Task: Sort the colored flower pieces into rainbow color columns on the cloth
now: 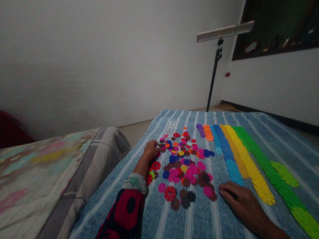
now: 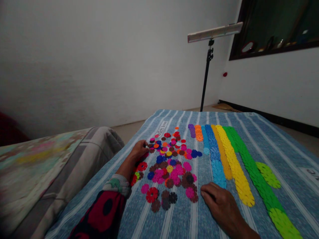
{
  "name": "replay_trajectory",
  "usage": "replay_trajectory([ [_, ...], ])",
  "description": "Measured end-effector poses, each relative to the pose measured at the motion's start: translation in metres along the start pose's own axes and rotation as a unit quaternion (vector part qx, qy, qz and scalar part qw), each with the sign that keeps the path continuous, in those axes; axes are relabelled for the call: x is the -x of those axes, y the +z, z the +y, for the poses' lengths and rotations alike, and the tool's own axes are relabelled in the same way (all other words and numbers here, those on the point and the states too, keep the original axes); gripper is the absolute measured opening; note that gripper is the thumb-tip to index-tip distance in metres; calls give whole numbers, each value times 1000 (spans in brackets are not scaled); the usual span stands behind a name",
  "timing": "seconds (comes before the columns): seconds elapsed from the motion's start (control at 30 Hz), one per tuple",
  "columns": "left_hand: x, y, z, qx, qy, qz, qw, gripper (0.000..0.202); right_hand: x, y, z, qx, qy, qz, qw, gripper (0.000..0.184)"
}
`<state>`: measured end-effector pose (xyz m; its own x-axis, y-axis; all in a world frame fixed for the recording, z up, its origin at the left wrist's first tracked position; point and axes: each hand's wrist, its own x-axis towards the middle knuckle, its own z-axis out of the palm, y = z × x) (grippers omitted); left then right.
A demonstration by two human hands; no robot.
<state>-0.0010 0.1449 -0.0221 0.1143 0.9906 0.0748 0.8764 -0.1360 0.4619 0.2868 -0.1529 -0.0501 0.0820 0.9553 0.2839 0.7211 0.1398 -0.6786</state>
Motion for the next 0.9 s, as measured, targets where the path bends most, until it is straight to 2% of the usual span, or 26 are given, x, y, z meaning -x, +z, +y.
replay_trajectory([
  [0.1,1,3,-2,42,-4,23,999,35,0,0,0,-2,7,-4,1000,29],
  [0.3,7,-2,0,61,32,29,997,5,0,-1,-1,-4,20,-12,1000,28],
  [0.43,10,-10,5,113,48,84,989,2,0,0,-2,-5,20,-15,1000,28],
  [0.5,12,-11,12,175,56,77,980,9,0,1,-1,-5,21,-21,1000,28],
  [0.57,15,-8,25,230,84,31,969,16,-1,2,1,-5,20,-27,999,28],
  [0.63,17,-1,43,236,138,-10,962,19,-1,3,1,-6,17,-28,999,28],
  [0.7,19,9,64,196,191,-36,961,17,-1,3,1,-5,17,-28,999,28],
  [0.8,18,26,99,128,227,-93,961,19,-2,2,0,-1,21,-30,999,28],
  [0.9,13,41,129,53,246,-96,963,20,-3,1,-2,-3,21,-28,999,27],
])
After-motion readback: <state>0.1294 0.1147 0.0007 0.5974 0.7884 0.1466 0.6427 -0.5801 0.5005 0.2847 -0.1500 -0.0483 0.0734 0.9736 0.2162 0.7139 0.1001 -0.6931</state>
